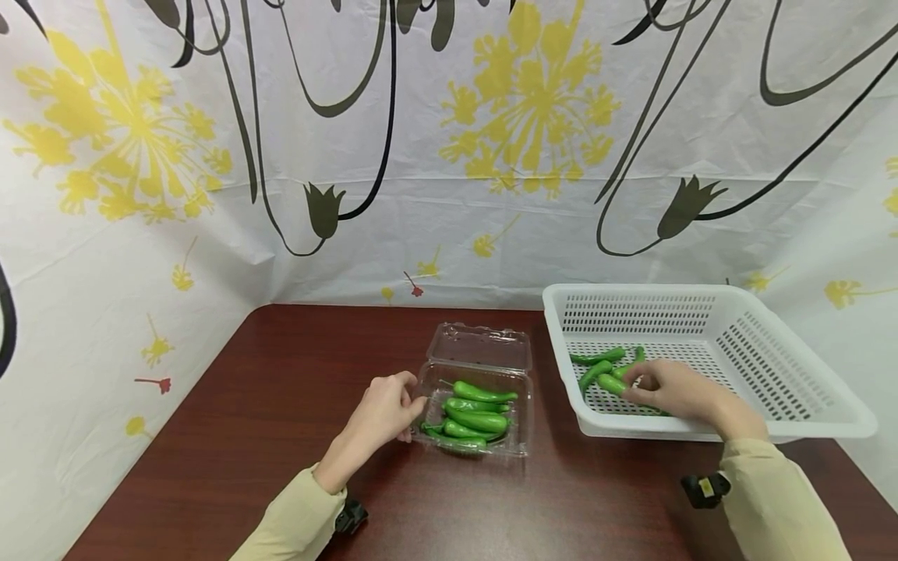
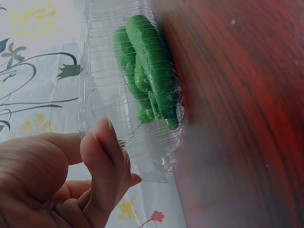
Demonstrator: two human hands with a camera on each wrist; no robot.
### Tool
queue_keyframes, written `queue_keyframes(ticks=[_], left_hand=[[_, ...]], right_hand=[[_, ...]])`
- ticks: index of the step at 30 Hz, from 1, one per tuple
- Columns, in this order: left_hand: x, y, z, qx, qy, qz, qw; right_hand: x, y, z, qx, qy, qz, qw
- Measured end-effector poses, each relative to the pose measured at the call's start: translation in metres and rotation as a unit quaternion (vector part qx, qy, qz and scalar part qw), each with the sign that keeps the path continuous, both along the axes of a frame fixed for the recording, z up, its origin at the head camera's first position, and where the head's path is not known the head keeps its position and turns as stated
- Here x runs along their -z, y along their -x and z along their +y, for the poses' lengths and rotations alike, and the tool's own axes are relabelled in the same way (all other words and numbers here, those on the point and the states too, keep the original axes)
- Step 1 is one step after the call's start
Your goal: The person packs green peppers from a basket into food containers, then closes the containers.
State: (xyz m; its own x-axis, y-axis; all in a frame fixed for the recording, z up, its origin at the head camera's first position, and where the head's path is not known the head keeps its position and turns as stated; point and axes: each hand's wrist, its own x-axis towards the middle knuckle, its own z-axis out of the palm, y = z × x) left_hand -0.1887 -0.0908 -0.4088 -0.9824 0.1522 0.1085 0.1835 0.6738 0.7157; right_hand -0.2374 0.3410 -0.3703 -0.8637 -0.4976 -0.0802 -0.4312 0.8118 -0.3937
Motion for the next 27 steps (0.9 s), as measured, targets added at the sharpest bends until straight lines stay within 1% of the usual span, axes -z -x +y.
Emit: queue_keyframes(ticks=[2,9,16,27], left_hand=[[0.000,0.000,0.000,-0.001,0.000,0.002,1.0000],[0.000,-0.001,0.000,0.001,0.002,0.005,1.0000],[-0.001,-0.001,0.000,-0.001,0.009,0.004,0.9999],[-0.001,-0.001,0.000,0.000,0.004,0.010,0.9999]], right_hand=[[0.001,-0.001,0.000,0.005,0.000,0.014,1.000],[0.002,-0.004,-0.001,0.045,0.022,0.066,0.997],[-0.002,-0.007,-0.004,0.042,0.022,0.098,0.994],[-0.004,-0.010,-0.011,0.054,0.029,0.122,0.991]])
